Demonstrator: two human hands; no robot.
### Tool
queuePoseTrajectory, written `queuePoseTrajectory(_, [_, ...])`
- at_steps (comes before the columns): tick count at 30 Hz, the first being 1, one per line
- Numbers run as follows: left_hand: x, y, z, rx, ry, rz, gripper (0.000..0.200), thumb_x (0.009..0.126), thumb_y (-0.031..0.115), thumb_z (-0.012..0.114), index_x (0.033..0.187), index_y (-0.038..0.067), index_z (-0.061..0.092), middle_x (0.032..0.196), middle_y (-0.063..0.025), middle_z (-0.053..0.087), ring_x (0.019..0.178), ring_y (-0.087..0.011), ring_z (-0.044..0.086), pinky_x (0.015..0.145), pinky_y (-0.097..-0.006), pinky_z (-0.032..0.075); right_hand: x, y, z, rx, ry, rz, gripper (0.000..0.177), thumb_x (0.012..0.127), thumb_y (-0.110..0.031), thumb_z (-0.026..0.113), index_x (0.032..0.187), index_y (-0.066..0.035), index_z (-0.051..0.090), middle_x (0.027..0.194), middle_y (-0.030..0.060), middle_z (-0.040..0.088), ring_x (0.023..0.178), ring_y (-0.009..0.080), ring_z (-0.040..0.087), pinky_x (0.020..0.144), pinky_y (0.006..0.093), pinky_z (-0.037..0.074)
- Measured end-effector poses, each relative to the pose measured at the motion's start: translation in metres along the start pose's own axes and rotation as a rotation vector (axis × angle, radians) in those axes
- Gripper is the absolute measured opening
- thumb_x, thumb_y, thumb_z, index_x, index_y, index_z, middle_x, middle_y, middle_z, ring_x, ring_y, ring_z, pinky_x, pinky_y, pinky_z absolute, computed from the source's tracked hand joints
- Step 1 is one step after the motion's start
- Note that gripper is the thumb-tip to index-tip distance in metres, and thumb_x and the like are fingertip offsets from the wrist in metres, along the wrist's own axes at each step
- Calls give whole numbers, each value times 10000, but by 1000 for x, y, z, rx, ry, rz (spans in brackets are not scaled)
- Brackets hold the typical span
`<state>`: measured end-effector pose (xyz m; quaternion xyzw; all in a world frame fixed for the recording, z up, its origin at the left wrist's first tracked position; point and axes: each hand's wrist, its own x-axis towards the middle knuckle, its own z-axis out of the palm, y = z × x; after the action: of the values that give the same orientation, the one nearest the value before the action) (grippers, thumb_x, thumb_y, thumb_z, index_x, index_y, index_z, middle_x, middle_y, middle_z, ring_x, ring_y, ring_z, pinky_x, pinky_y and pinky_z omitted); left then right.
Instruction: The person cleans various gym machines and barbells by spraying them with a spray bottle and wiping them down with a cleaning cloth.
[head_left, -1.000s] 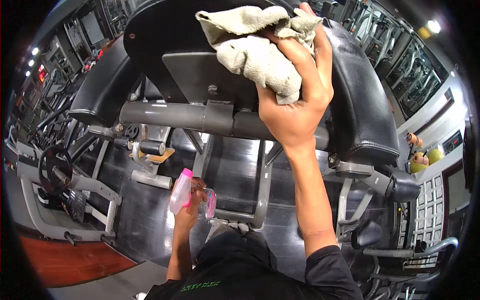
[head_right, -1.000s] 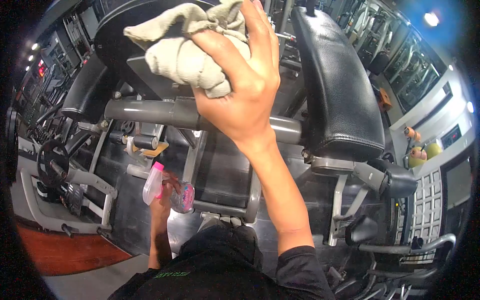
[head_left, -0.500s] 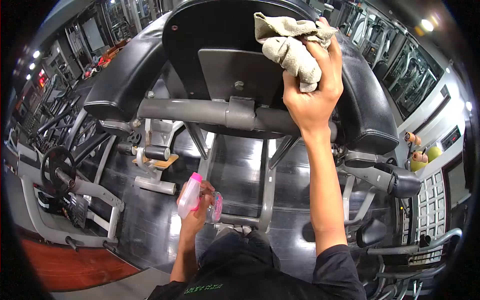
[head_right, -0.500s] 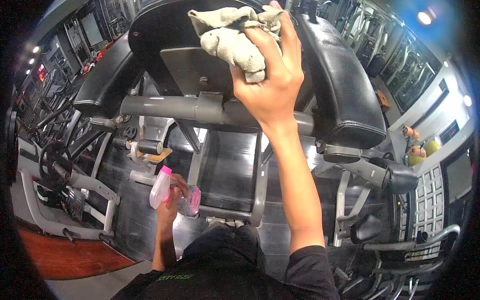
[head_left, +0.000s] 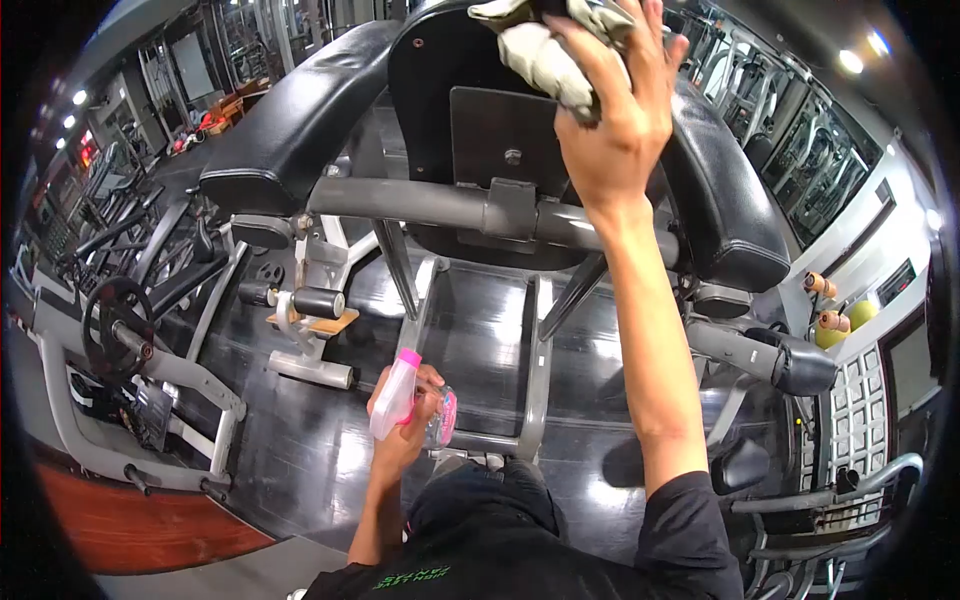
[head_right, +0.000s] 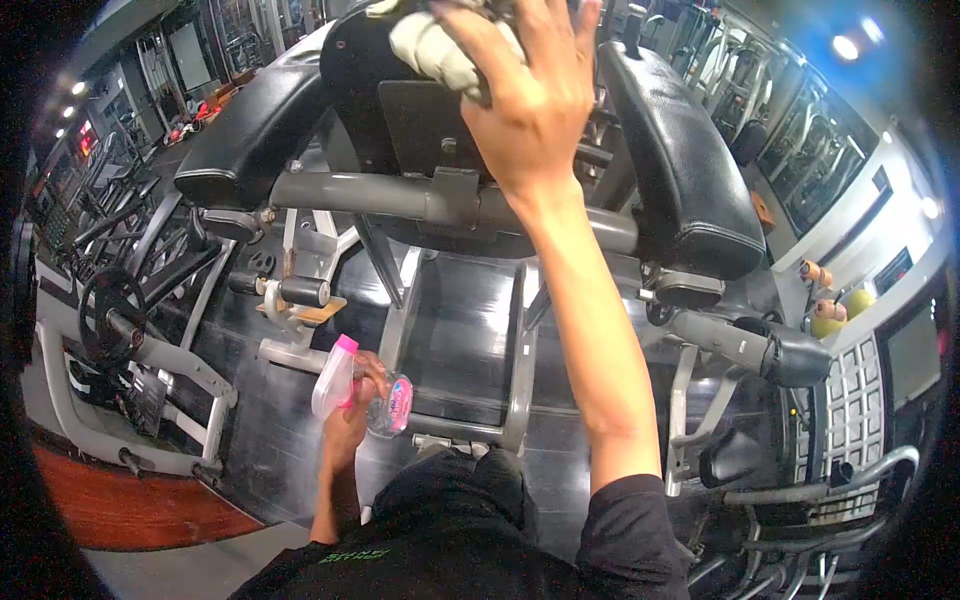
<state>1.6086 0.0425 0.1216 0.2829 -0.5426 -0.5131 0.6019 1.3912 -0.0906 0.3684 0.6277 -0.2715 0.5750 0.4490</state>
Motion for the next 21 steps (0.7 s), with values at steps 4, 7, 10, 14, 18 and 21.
queuePoseTrajectory(4, [-2, 3, -5, -28, 28, 14, 226, 865, 68, 627, 1028, -10, 491, 946, -142, 579, 695, -109, 578, 654, -256, 485, -30, -16, 39, 63, -230, -158, 169, 723, -96, 638, 874, -164, 672, 1298, 57, 556, 1268, 264, 467, 1053, 389, 391])
queuePoseTrajectory(7, [-3, 5, -13, 13, 31, 41, 218, 863, 55, 621, 1024, -14, 492, 945, -143, 579, 694, -110, 578, 656, -258, 485, -60, -29, 43, 124, -440, -292, 106, 771, -159, 613, 859, -152, 671, 1310, 56, 548, 1231, 253, 508, 1020, 370, 435])
queuePoseTrajectory(10, [-1, 9, -15, 25, 42, 43, 203, 857, 27, 611, 1017, -19, 495, 940, -145, 579, 693, -113, 580, 658, -260, 485, -58, -39, 46, 266, -519, -360, 120, 749, -181, 628, 859, -183, 677, 1243, 25, 585, 1150, 223, 559, 986, 369, 451])
queuePoseTrajectory(14, [2, 0, -21, -9, 37, 82, 194, 845, -14, 596, 1013, -19, 500, 939, -147, 580, 693, -117, 582, 658, -260, 484, -5, -36, 33, 113, -166, -329, 299, 647, -118, 675, 932, -206, 700, 1126, 16, 604, 946, 212, 567, 790, 328, 461])
queuePoseTrajectory(18, [3, 5, -18, -6, 75, 36, 201, 844, -17, 595, 1022, -16, 502, 939, -147, 579, 695, -116, 583, 659, -261, 485, 13, -21, 53, -107, -8, -224, 341, 661, -113, 649, 970, -249, 696, 1019, 8, 573, 844, 198, 533, 717, 326, 443])
queuePoseTrajectory(21, [4, 5, -17, -84, 82, 31, 201, 846, -15, 593, 1026, -12, 503, 941, -142, 580, 690, -113, 578, 657, -259, 485, -21, -35, 56, -77, -292, -309, 190, 713, -171, 620, 889, -206, 684, 961, 5, 557, 835, 176, 525, 672, 301, 428])
